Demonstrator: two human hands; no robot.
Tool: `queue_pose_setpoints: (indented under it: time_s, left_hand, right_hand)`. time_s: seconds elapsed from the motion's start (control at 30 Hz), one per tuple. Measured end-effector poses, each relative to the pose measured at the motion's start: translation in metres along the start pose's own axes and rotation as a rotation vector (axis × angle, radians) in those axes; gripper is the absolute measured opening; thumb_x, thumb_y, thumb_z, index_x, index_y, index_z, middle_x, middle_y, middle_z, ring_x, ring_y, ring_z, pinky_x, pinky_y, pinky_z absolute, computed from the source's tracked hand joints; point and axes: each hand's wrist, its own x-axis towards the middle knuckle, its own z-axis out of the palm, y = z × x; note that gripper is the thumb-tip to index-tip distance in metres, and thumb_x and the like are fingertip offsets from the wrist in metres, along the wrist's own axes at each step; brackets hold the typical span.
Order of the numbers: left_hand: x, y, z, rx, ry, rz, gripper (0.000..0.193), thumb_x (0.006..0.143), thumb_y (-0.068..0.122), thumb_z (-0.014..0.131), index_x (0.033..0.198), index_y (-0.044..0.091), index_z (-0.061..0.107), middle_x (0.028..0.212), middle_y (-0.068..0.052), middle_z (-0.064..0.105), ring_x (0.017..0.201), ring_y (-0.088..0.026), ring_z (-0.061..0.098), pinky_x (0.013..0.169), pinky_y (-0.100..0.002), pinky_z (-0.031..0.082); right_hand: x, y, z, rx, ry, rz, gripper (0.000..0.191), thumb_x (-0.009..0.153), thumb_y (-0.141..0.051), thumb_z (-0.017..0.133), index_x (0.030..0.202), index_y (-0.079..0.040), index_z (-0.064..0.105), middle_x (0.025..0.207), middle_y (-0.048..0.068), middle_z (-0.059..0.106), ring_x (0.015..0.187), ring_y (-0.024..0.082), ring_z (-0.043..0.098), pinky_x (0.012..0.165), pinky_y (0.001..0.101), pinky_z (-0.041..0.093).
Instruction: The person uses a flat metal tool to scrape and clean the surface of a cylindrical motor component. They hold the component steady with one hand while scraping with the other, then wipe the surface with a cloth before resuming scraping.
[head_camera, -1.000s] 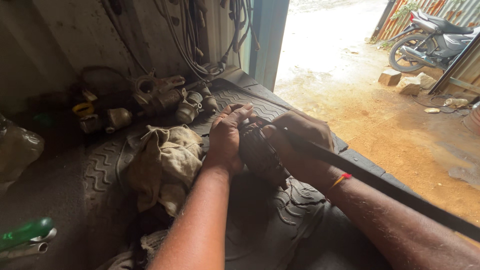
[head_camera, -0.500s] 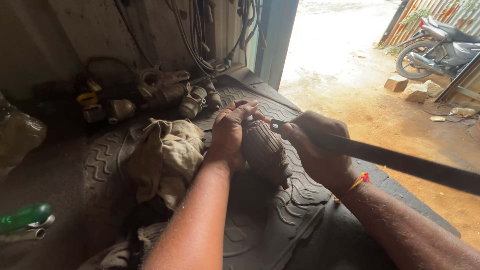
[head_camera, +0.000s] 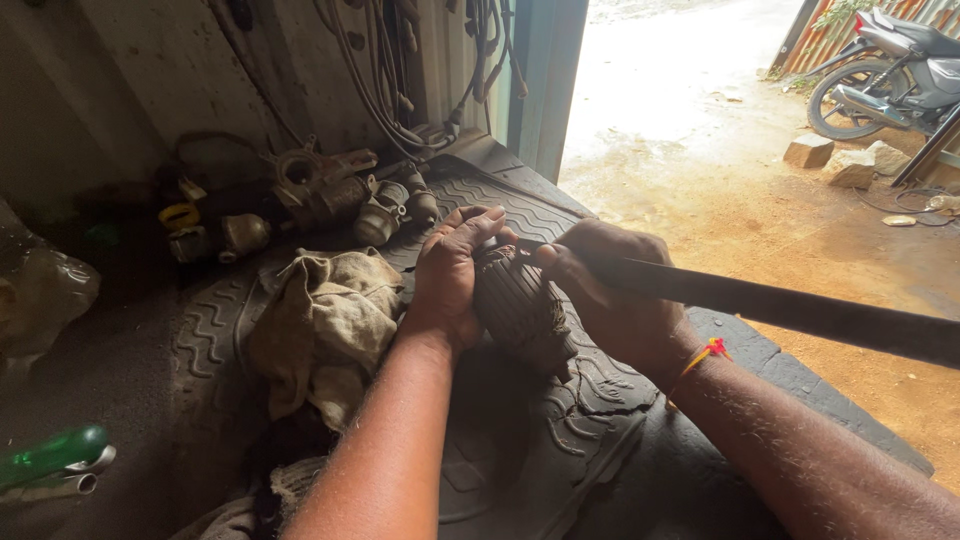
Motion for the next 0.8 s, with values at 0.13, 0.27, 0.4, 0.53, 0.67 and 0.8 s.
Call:
queue_pose_setpoints:
  time_s: [0.13, 0.27, 0.4, 0.53, 0.67, 0.8]
  left_hand:
    - [0.002, -0.002, 0.000, -0.001, 0.003, 0.008, 0.013, 0.091, 0.014, 0.070, 0.101, 0.007, 0.064, 0.085, -0.006, 0.066, 0.075, -0.015, 0.067, 0.067, -0.030, 0.060]
    - [-0.001, 0.000, 0.002, -0.049, -0.034, -0.003, 0.012, 0.092, 0.011, 0.068, 0.103, 0.006, 0.063, 0.085, -0.008, 0.066, 0.074, -0.018, 0.068, 0.066, -0.034, 0.062]
    - [-0.005, 0.002, 0.005, -0.085, -0.024, -0.043, 0.016, 0.090, 0.012, 0.064, 0.104, 0.006, 0.060, 0.078, -0.008, 0.065, 0.073, -0.022, 0.072, 0.060, -0.042, 0.064]
    - [-0.006, 0.004, 0.005, -0.070, -0.070, -0.011, 0.019, 0.093, 0.011, 0.066, 0.108, 0.003, 0.058, 0.083, -0.011, 0.065, 0.078, -0.024, 0.073, 0.066, -0.039, 0.064]
    - [-0.003, 0.003, 0.004, -0.060, -0.063, -0.019, 0.018, 0.092, 0.011, 0.067, 0.106, 0.004, 0.058, 0.086, -0.010, 0.067, 0.080, -0.023, 0.072, 0.067, -0.038, 0.064]
    - [-0.004, 0.003, 0.003, -0.019, -0.041, -0.019, 0.020, 0.089, 0.012, 0.069, 0.106, 0.005, 0.061, 0.087, -0.008, 0.067, 0.081, -0.022, 0.073, 0.071, -0.037, 0.064]
  right_hand:
    - [0.002, 0.000, -0.001, 0.030, -0.007, 0.030, 0.026, 0.098, -0.025, 0.069, 0.084, -0.003, 0.069, 0.070, 0.011, 0.065, 0.060, 0.023, 0.065, 0.057, 0.0383, 0.050]
    - [0.001, 0.005, -0.005, -0.023, -0.052, -0.039, 0.024, 0.096, -0.023, 0.071, 0.081, -0.004, 0.068, 0.068, 0.009, 0.064, 0.057, 0.020, 0.063, 0.054, 0.0378, 0.049]
    - [-0.004, 0.014, -0.014, -0.117, -0.120, -0.277, 0.021, 0.096, -0.016, 0.070, 0.078, -0.006, 0.069, 0.065, 0.006, 0.059, 0.052, 0.019, 0.057, 0.048, 0.0349, 0.045]
    - [-0.005, 0.022, -0.025, -0.064, -0.208, -0.365, 0.027, 0.095, -0.018, 0.072, 0.072, -0.006, 0.066, 0.063, 0.003, 0.058, 0.051, 0.015, 0.056, 0.047, 0.0312, 0.046]
    - [-0.011, 0.020, -0.031, 0.337, -0.143, 0.115, 0.021, 0.091, -0.018, 0.064, 0.076, -0.007, 0.073, 0.065, 0.003, 0.070, 0.055, 0.011, 0.063, 0.050, 0.0293, 0.052]
    - [-0.011, 0.015, -0.024, 0.252, -0.042, 0.182, 0.025, 0.094, -0.023, 0.068, 0.079, -0.004, 0.073, 0.065, 0.007, 0.069, 0.057, 0.013, 0.062, 0.054, 0.0304, 0.050]
